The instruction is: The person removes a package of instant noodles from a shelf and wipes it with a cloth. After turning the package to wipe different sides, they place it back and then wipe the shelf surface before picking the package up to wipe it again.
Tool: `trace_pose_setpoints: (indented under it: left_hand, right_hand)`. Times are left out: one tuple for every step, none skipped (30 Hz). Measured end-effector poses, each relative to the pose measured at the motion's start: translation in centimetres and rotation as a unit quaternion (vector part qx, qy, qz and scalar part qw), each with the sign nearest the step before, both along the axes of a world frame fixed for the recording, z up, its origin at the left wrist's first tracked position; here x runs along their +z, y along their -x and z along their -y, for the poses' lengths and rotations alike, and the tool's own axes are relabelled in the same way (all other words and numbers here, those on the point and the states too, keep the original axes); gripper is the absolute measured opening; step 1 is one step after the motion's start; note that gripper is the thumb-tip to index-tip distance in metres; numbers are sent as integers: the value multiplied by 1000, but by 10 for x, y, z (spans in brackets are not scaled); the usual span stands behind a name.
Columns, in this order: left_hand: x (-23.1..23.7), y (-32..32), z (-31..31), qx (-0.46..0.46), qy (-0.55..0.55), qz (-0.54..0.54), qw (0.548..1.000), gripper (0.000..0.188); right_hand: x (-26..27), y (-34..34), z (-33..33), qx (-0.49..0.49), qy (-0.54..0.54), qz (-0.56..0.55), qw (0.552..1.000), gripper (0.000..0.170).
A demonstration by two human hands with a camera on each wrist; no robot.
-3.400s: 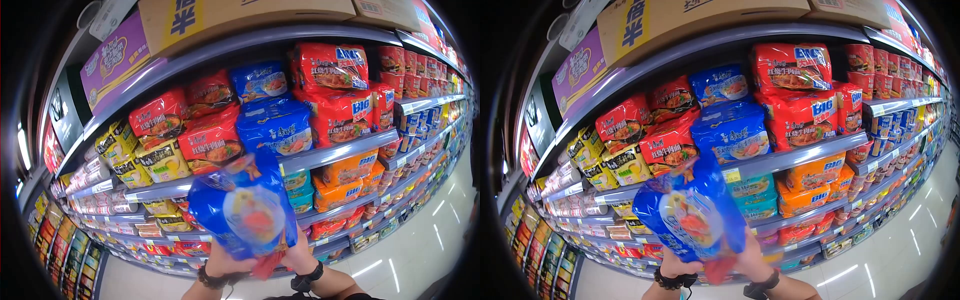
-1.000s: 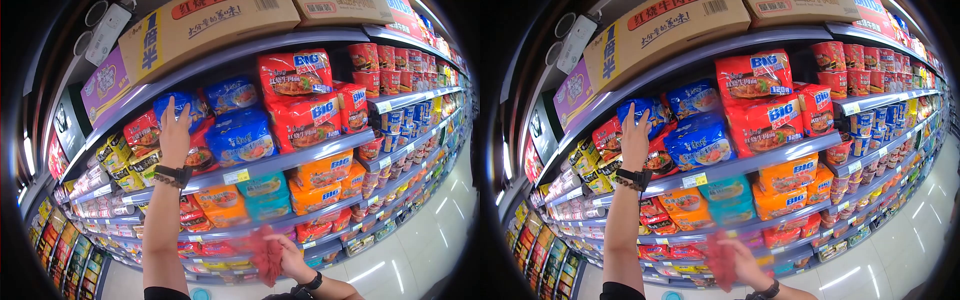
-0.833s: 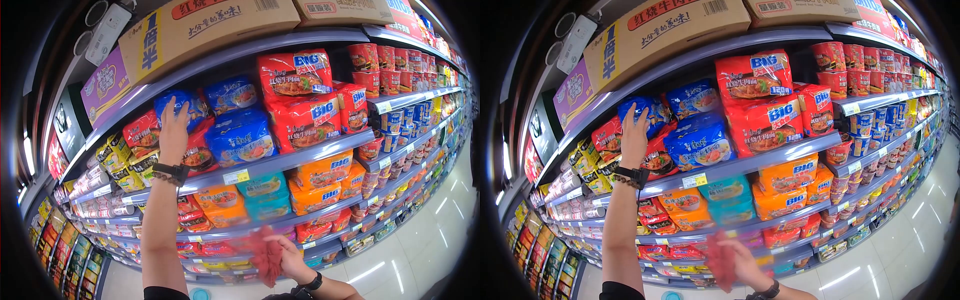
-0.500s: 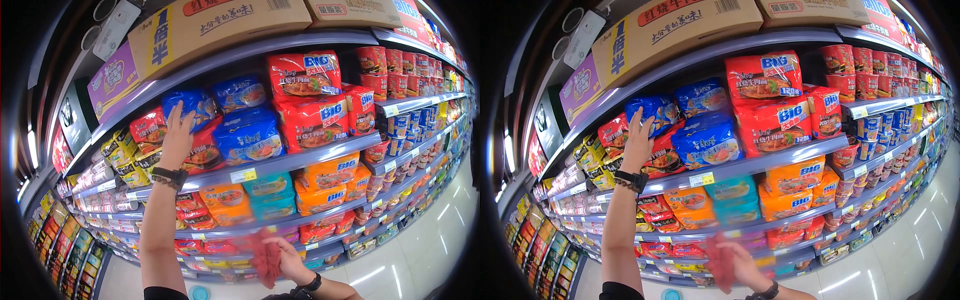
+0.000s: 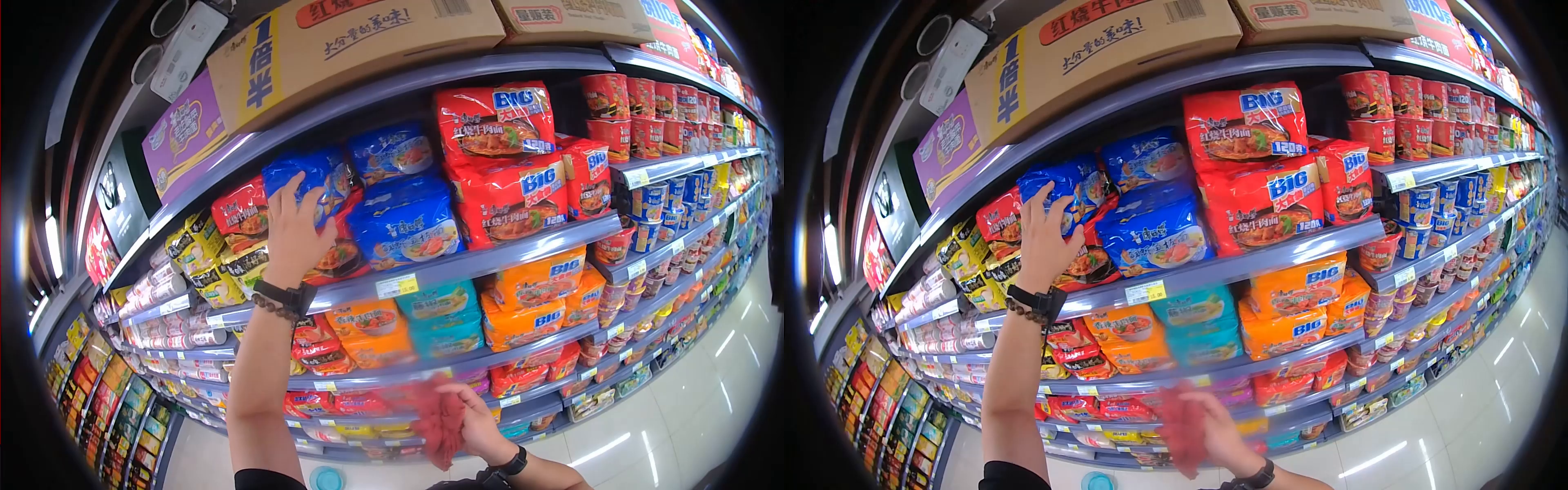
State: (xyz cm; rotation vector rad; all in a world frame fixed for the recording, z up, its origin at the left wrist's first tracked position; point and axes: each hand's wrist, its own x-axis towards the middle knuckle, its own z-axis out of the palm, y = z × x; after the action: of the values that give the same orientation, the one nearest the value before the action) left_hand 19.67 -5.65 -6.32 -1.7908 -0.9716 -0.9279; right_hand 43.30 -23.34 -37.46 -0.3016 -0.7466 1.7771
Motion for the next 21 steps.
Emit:
trace_pose_setpoints:
  left_hand:
    - [1, -5, 0, -3, -16, -4, 1000, 48]
    - [2, -10, 0, -6, -32, -8, 999, 45]
    - [3, -16, -1, -11, -48, -12, 999, 41]
    - [5, -22, 0, -11, -47, -4, 999, 38]
    - [6, -29, 2, -12, -46, 5, 999, 35]
    - [9, -34, 3, -13, -46, 14, 999, 33]
    - [11, -38, 3, -16, -43, 12, 999, 31]
    - [13, -42, 3, -18, -40, 9, 999, 30]
    - [14, -46, 1, -20, -37, 7, 999, 28]
    - [15, -49, -1, -28, -34, 7, 999, 28]
    - [16, -53, -4, -36, -32, 7, 999, 28]
    - [17, -56, -7, -43, -29, 7, 999, 27]
    - [18, -59, -11, -46, -9, 4, 999, 27]
    - [20, -63, -14, -50, 10, 1, 999, 27]
    - [22, -66, -19, -55, 28, -1, 998, 26]
    - [27, -71, -24, -47, 25, -22, 998, 26]
    - [32, -75, -30, -39, 21, -41, 998, 27]
    - [37, -79, -37, -31, 18, -60, 998, 27]
    - [42, -83, -45, -27, 44, -63, 997, 28]
    - [48, -87, -57, -23, 69, -67, 995, 29]
    - [53, -91, -67, -19, 94, -70, 993, 30]
  right_hand:
    - [-1, -1, -1, -2, 5, 1, 1000, 29]
    - [-3, -2, -1, -6, 4, 9, 1000, 31]
    - [-5, -4, -1, -10, 2, 17, 1000, 33]
    - [-6, -6, -1, -14, 0, 25, 1000, 36]
    - [-7, -8, -1, -19, -1, 29, 999, 36]
    - [-7, -11, 0, -24, -3, 33, 999, 37]
    - [-7, -13, 0, -30, -4, 37, 999, 37]
    - [-6, -16, 1, -39, -3, 41, 998, 37]
    - [-5, -19, 3, -48, -2, 45, 998, 37]
    - [-4, -21, 4, -56, 0, 50, 997, 36]
    - [-6, -23, 4, -53, 3, 41, 998, 36]
    - [-9, -24, 2, -50, 5, 33, 998, 36]
    - [-11, -25, 1, -47, 6, 25, 999, 36]
    - [-12, -25, 0, -50, 12, 21, 998, 35]
    - [-13, -25, 0, -55, 17, 19, 998, 34]
    - [-14, -26, -1, -59, 22, 16, 998, 34]
    - [-15, -27, -2, -57, 26, 9, 998, 33]
    - [-17, -28, -2, -54, 31, 4, 998, 33]
    - [-18, -29, -2, -50, 37, -2, 998, 32]
    - [-17, -29, -2, -61, 33, 1, 998, 31]
    - [-16, -29, -2, -72, 28, 5, 997, 31]
